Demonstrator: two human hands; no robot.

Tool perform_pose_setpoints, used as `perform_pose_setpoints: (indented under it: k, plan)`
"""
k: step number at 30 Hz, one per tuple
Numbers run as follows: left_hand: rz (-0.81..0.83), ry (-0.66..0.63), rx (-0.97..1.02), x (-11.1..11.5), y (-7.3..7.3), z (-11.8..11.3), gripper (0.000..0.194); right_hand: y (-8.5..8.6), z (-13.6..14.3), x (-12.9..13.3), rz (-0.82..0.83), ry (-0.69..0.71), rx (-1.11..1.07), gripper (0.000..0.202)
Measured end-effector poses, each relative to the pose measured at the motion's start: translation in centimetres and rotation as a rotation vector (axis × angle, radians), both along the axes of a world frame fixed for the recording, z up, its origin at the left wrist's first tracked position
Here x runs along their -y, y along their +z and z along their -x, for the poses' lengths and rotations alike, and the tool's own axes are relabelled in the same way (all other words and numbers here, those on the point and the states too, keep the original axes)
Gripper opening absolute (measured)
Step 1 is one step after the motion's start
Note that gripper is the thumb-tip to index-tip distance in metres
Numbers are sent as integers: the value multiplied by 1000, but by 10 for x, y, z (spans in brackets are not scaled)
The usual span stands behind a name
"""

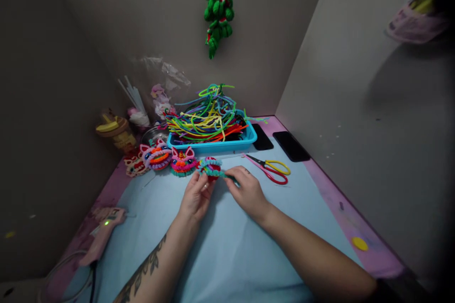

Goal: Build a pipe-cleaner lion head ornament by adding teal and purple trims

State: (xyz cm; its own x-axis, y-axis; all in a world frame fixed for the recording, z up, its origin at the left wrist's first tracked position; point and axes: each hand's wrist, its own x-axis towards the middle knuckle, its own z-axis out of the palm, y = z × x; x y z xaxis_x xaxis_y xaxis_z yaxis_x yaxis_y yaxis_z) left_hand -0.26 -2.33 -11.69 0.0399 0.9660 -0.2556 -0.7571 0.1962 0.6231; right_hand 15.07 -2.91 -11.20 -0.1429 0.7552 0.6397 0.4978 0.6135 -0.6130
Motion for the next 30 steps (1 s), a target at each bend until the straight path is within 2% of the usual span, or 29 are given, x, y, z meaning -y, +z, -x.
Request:
perform_pose_setpoints:
  k: [8,12,19,26,30]
  plan:
    - [10,-168,40,6,3,-2,24,2,3,-3,122,-64,-152,9]
    - [-6,-209,74,7,1,-4,21,4,6,-3,141,-69,-197,8]
    - [-107,-194,9,9,1,-13,23,6,13,-2,134,-90,-213,9]
    - [-88,-146,-53,10,-3,-19,27,4,17,-3,139,-74,-242,9]
    - [-67,-107,1,10,-5,-19,27,2,17,-2,137,-74,-246,10]
